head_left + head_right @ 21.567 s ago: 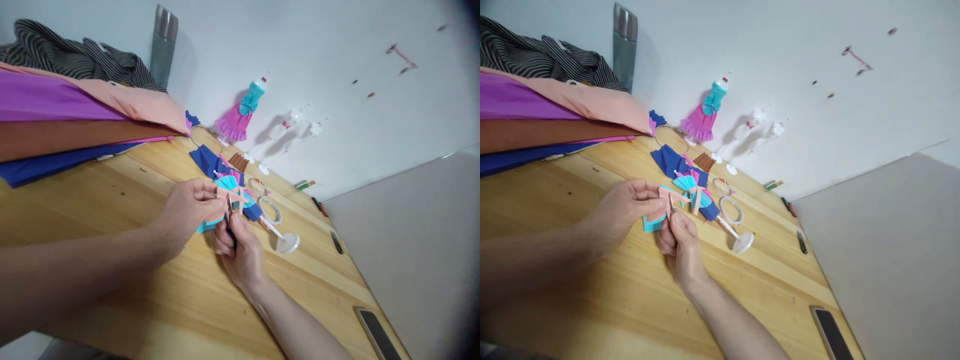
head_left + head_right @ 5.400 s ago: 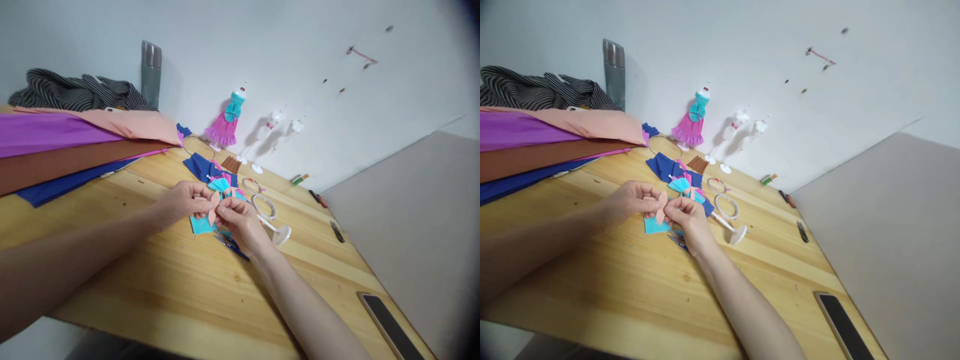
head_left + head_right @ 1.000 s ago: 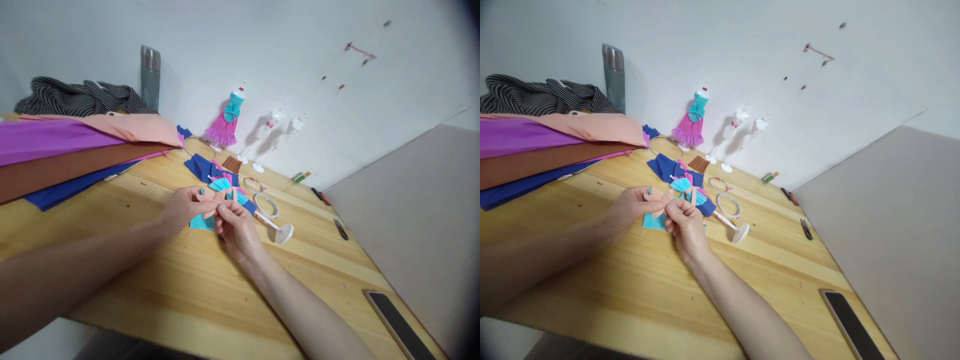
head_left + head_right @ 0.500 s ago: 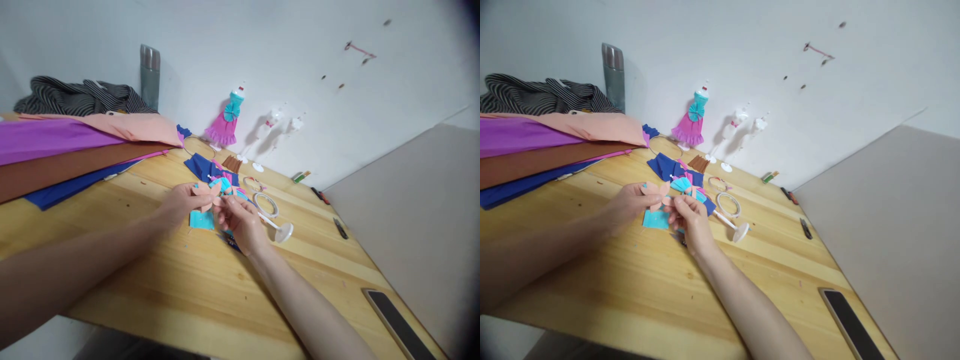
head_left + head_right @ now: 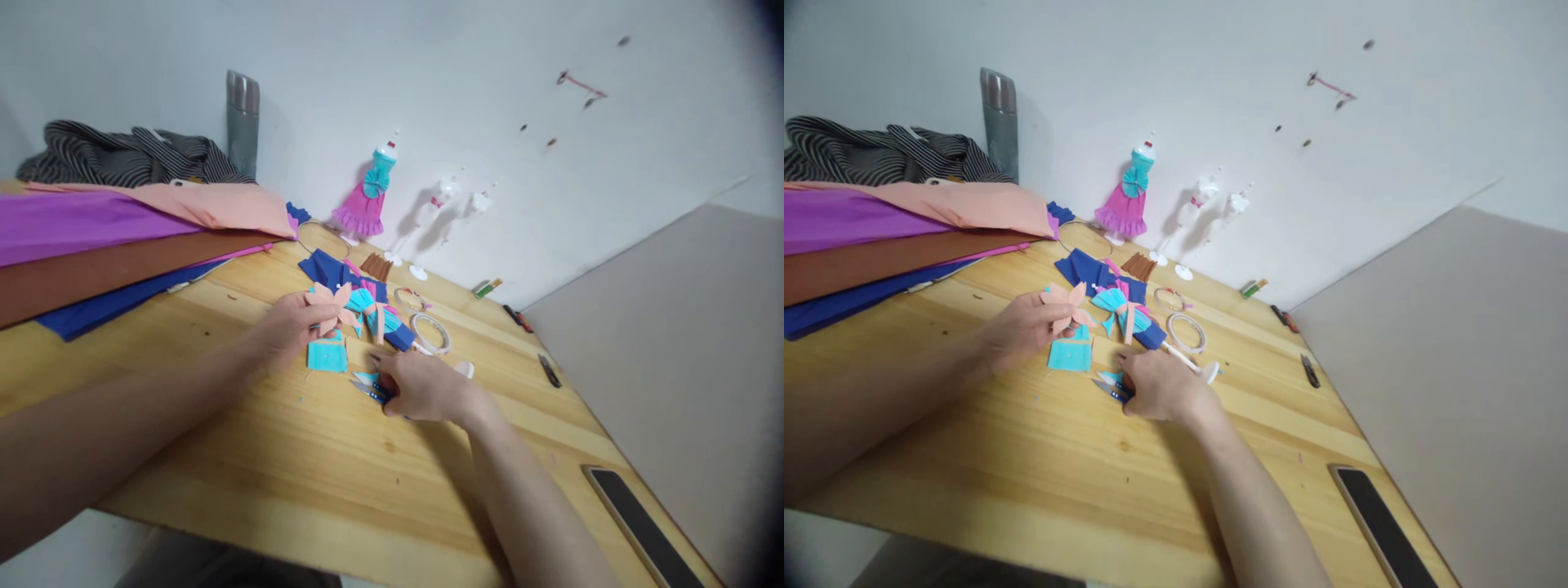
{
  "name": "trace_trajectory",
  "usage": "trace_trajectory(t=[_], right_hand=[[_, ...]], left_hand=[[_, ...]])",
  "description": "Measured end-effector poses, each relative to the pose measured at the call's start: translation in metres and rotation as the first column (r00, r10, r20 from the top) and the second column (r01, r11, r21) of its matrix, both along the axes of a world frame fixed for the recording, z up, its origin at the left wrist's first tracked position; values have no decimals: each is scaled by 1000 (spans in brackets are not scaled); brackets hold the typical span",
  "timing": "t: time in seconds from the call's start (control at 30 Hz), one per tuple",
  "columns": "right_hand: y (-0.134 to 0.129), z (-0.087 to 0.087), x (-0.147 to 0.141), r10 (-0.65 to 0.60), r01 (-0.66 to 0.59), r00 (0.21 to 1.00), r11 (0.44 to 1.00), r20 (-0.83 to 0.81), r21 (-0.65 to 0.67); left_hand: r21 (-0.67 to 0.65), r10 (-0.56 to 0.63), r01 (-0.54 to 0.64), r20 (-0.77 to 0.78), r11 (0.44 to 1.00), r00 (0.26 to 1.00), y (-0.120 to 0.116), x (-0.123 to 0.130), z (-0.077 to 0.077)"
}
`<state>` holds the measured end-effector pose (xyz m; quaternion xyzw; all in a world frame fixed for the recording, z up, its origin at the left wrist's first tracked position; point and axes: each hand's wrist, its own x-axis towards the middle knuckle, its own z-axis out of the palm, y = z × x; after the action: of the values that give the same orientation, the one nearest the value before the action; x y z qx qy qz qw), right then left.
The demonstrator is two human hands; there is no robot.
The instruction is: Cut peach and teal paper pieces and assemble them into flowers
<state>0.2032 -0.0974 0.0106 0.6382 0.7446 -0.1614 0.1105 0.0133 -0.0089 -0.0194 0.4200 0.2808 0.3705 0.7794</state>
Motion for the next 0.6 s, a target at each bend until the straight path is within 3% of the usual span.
trace_trajectory(t=[0.1,0.2,0.27,0.33,0.4,0.47,0.6], right_hand=[[0,0,-2,59,-59,998,998,12,18],[-4,17,3,15,-16,998,1000,-64,-18],[-6,30,9,-47,42,987,998,-155,-35],[-7,38,14,-87,79,935,996,-344,-38],[-7,40,16,-123,104,788,992,-604,-67],[-5,36,14,-170,116,570,985,-804,-126],[-1,18,1,-224,108,191,972,-956,-207]], left_hand=[[3,4,-4,16,1000,1000,3,0,-3],[-10,9,-9,12,1000,1000,5,0,-5],[-7,3,-3,20,1000,1000,4,-1,-5],[5,-27,27,37,1000,999,2,-2,-2],[33,-81,79,58,996,995,0,-4,0],[66,-128,123,76,990,989,-3,-5,2],[121,-170,159,94,980,981,-3,-6,0]])
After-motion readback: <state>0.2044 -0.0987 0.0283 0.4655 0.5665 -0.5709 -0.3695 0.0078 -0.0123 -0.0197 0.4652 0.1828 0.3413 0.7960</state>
